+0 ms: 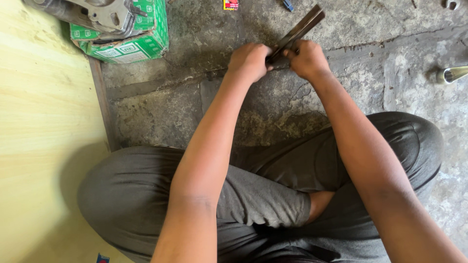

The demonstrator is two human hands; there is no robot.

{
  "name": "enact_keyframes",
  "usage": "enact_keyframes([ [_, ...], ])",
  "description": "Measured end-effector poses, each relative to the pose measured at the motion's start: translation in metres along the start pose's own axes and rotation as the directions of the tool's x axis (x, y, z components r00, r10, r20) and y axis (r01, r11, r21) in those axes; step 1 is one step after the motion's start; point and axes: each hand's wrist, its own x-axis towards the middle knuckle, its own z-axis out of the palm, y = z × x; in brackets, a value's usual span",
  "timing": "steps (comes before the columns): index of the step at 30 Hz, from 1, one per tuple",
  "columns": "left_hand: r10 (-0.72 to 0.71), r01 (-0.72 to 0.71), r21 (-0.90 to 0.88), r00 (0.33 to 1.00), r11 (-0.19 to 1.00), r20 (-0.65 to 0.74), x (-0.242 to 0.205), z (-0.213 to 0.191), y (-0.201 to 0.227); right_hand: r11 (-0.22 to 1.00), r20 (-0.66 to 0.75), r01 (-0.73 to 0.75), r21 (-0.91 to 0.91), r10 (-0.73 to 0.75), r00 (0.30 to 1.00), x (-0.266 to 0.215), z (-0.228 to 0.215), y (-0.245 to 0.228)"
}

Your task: The person is scraping debris and rust off a metal brake shoe using a small hand tool while sitting on the floor.

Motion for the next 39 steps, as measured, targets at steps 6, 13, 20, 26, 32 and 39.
enact_keyframes([
  [6, 0.025, -0.025, -0.009, 0.999, 1.000, 0.040, -0.008, -0.007, 0.015, 0.972, -0.247, 0.149, -0.181, -0.191, 0.950, 0.012, -0.003, 0.011],
  [13, -0.026, 0.018, 0.139, 0.998, 0.990, 0.063, -0.001, 0.007, 0.017, 0.938, -0.093, 0.213, -0.275, -0.246, 0.965, 0.014, 0.004, 0.022],
  [20, 0.008, 0.008, 0.160, 0.995, 0.987, -0.101, 0.014, 0.034, 0.017, 0.973, -0.266, 0.190, -0.134, -0.220, 0.939, 0.018, -0.003, 0.017],
  [26, -0.054, 0.072, 0.132, 0.989, 0.989, -0.135, 0.015, 0.045, 0.018, 0.909, -0.240, 0.319, -0.268, -0.384, 0.892, 0.001, 0.010, 0.017],
  [32, -0.095, 0.104, 0.143, 0.993, 0.984, -0.067, 0.017, 0.044, 0.020, 0.927, -0.399, 0.312, -0.209, -0.372, 0.838, 0.009, 0.010, 0.021],
  [39, -0.171, 0.174, 0.151, 0.985, 0.973, -0.037, 0.018, 0.036, 0.028, 0.885, -0.375, 0.328, -0.332, -0.442, 0.815, 0.003, 0.013, 0.016],
])
